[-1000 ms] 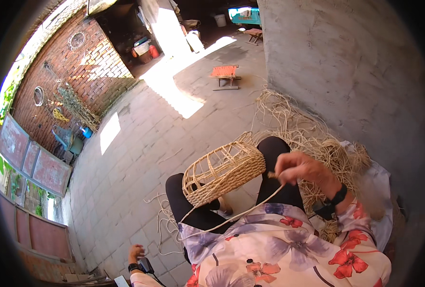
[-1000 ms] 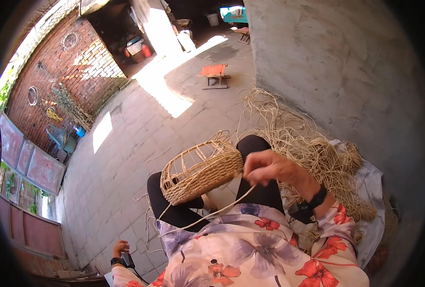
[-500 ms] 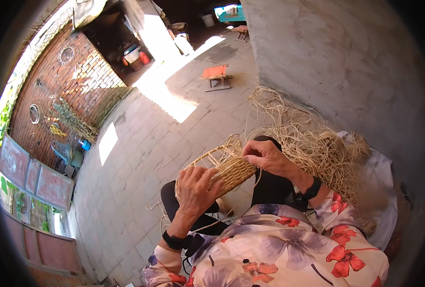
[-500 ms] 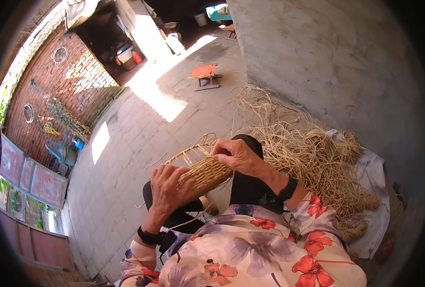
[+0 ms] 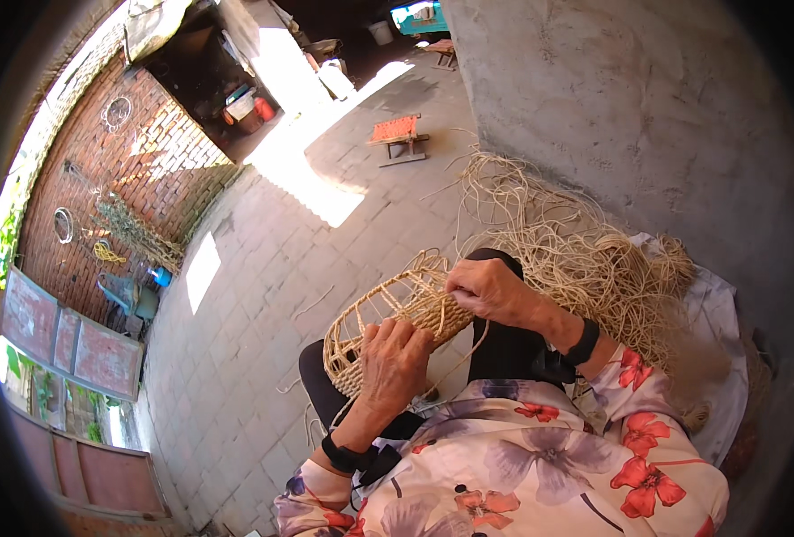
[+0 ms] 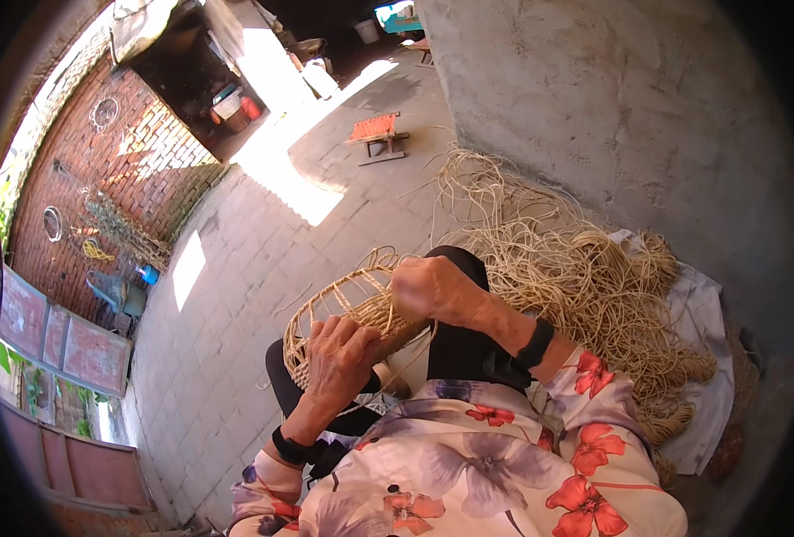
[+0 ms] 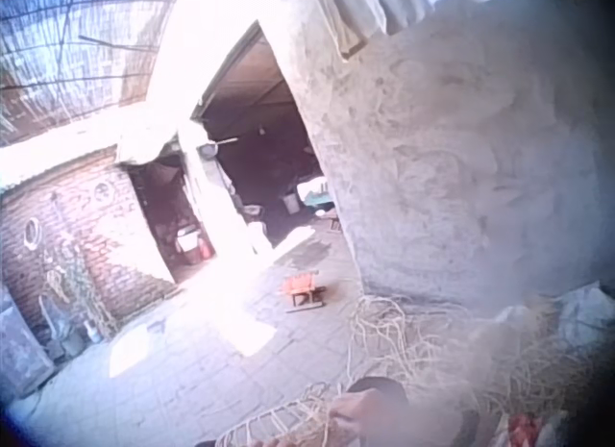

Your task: The person weaves a basket with light-colored fibers, threading long strands through the existing structural framework of the basket one at a time.

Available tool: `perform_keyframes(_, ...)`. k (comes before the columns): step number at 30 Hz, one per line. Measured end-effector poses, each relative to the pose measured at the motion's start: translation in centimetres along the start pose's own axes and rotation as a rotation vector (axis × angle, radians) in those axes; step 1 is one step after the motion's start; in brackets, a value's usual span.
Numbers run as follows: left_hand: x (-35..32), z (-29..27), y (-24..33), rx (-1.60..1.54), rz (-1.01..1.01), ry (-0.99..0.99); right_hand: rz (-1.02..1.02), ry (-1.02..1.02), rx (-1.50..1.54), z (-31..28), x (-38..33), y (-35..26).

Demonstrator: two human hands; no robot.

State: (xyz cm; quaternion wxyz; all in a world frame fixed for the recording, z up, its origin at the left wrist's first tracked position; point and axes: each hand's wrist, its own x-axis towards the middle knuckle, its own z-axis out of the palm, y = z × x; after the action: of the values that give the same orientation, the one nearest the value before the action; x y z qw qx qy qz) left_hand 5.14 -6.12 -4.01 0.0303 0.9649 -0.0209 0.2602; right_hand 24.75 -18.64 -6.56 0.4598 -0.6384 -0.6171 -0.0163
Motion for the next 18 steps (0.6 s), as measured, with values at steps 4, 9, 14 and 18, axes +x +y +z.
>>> perform_keyframes(4,0.1,-0.1,0.0,-0.011,0.007,-0.007,0.0,-0.01,-0.017,0.2,0.1,0.0)
perform_keyframes(9,0.1,-0.4,0.0,0.0,0.016,-0.02,-0.01,-0.06,-0.008,-0.2,0.2,-0.3)
perform_keyframes(14,0.0,-0.3,-0.1,0.001,0.032,-0.033,0.032,-0.052,0.035,0.1,0.1,0.4)
perform_keyframes(18,0.2,-0.4,-0.2,0.003,0.031,-0.048,0.095,-0.04,0.002,0.6,0.3,0.9)
